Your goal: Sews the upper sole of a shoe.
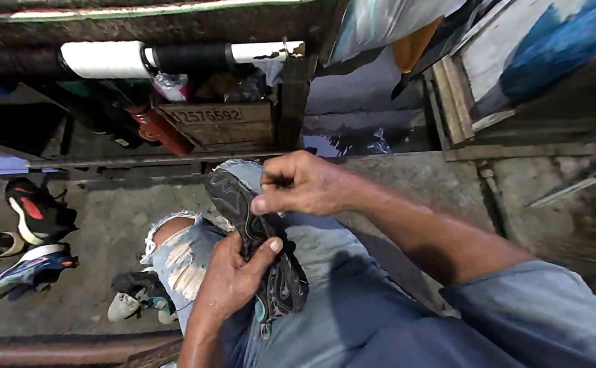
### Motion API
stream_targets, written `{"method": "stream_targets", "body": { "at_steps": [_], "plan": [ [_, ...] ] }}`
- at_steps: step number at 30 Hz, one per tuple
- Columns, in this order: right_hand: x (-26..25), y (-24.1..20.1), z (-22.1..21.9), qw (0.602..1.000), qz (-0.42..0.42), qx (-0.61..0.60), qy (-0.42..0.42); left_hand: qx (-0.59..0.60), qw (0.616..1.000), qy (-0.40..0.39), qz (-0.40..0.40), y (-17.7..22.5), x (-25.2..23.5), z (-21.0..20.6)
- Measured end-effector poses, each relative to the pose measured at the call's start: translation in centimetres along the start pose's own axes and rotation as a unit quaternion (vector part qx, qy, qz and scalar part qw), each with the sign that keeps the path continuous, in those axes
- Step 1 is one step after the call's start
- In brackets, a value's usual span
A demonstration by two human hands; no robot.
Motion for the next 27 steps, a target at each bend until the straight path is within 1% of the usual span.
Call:
{"method": "stream_targets", "body": {
  "at_steps": [3,6,8,9,12,14,16,17,18,19,20,21,22,23,24,26,27],
  "plan": [
    [0.2,0.0,-1.0,0.995,-0.001,0.098,-0.007,0.064,0.998,-0.025,-0.015,-1.2,-0.1,2.1],
    [0.3,0.0,-1.2,0.993,0.012,0.121,0.000,0.170,0.985,-0.016,-0.020,-3.0,-0.1,3.6],
    [0.3,0.1,-1.3,0.992,0.023,0.127,0.011,0.197,0.980,0.011,-0.011,-3.5,-0.1,3.5],
    [0.3,0.2,-1.3,0.991,0.028,0.129,0.014,0.176,0.984,0.034,-0.010,-3.5,-0.1,3.3],
    [0.3,0.4,-1.4,0.989,0.026,0.142,0.017,0.031,0.994,0.100,-0.020,-3.3,-0.3,2.3],
    [0.4,0.4,-1.6,0.988,0.023,0.152,0.020,-0.013,0.990,0.141,-0.007,-3.1,-0.4,1.9],
    [0.4,0.5,-1.7,0.988,0.025,0.153,0.021,-0.030,0.984,0.177,0.001,-3.2,-0.4,1.6],
    [0.4,0.5,-1.7,0.988,0.024,0.150,0.021,-0.020,0.984,0.180,-0.002,-3.2,-0.4,1.6],
    [0.4,0.5,-1.5,0.989,0.024,0.145,0.021,0.009,0.987,0.160,-0.009,-3.2,-0.3,1.9],
    [0.5,0.5,-1.4,0.989,0.024,0.141,0.019,0.057,0.991,0.120,-0.013,-3.1,-0.2,2.5],
    [0.5,0.5,-1.4,0.990,0.024,0.138,0.015,0.103,0.993,0.060,-0.015,-2.9,-0.1,3.1],
    [0.6,0.4,-1.5,0.991,0.024,0.133,0.014,0.124,0.992,0.009,-0.017,-2.4,-0.1,3.4],
    [0.7,0.3,-1.7,0.992,0.021,0.125,0.018,0.119,0.993,-0.015,-0.018,-1.6,-0.2,3.1],
    [0.9,0.2,-1.9,0.993,0.017,0.112,0.023,0.105,0.994,-0.013,-0.010,-0.7,-0.1,2.4],
    [1.2,0.1,-1.9,0.995,0.016,0.090,0.033,0.102,0.995,0.010,0.005,-0.1,-0.1,1.6],
    [1.8,0.6,-1.1,0.997,0.013,0.033,0.071,0.151,0.986,0.071,0.011,0.0,-0.1,0.2],
    [2.4,1.1,-0.4,0.995,-0.007,-0.002,0.099,0.185,0.978,0.092,0.011,-0.3,0.0,-0.3]
  ]
}}
Point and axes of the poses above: each hand's wrist, its own x-axis away from the middle knuckle, its own z-axis out of the back of the hand, y = z × x, the point moved 2 cm from there along -x, towards the middle knuckle, and after that the axes turned 12 degrees about y, right-handed, at the moved point
